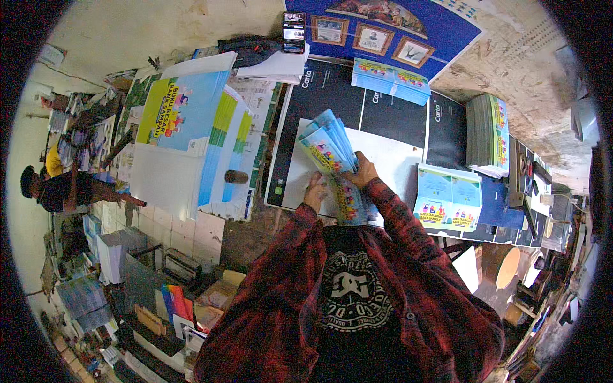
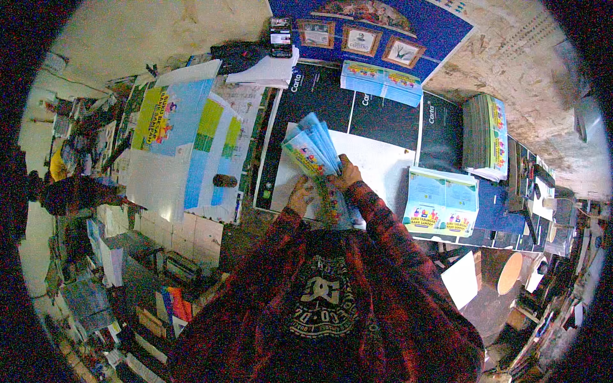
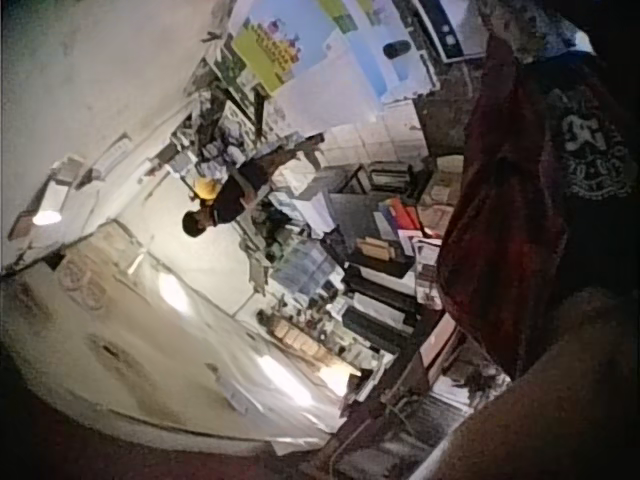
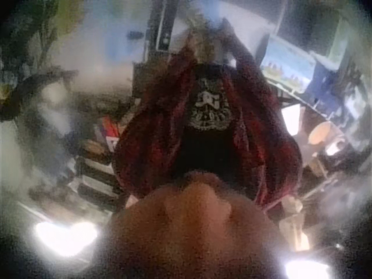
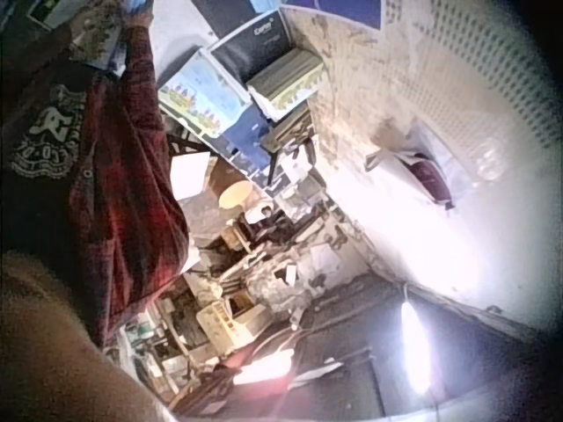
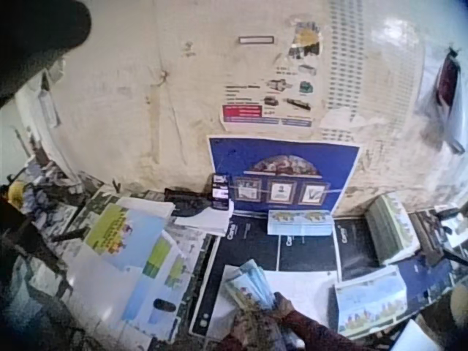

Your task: The person repeatedly picks up stacks of printed paper sheets from a table, aligns them, and places them into a growing pile. The person handles the papers by hand, occasionally adjusting the stack's position. The task involves repetitive handling of identical printed sheets in a cluttered workspace.

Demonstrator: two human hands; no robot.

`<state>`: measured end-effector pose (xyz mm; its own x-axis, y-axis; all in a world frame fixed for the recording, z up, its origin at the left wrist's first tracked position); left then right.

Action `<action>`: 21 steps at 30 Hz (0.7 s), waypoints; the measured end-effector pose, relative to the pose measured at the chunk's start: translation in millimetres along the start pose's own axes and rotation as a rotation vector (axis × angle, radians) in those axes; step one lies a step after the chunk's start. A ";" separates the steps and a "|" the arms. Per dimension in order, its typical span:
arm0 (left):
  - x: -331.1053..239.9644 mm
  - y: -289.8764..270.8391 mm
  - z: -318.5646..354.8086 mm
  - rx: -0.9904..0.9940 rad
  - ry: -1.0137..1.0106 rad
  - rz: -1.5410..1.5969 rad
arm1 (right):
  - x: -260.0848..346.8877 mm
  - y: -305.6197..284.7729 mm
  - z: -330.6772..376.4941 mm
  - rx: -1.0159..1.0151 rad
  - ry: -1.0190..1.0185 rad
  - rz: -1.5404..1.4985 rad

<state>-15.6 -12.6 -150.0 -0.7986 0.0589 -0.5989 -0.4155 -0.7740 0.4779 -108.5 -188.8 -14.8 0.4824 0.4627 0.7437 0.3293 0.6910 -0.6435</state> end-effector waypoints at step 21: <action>-108.3 140.7 61.3 0.177 0.827 -2.176 | 0.2 -22.3 61.5 -0.023 -0.244 0.720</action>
<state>-14.2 -89.2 21.5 0.9688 0.2092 -0.1328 -0.1553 0.0952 -0.9833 -165.6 -170.0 10.9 0.3923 0.9065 0.1561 0.0190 0.1617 -0.9867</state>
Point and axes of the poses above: each hand's wrist, its own z-axis away from the middle knuckle, its own y-axis out of the palm, x = y × z, the point moved 6 cm from there along -z, towards the middle knuckle, and after that the axes turned 9 degrees about -y, right-handed, at the moved point
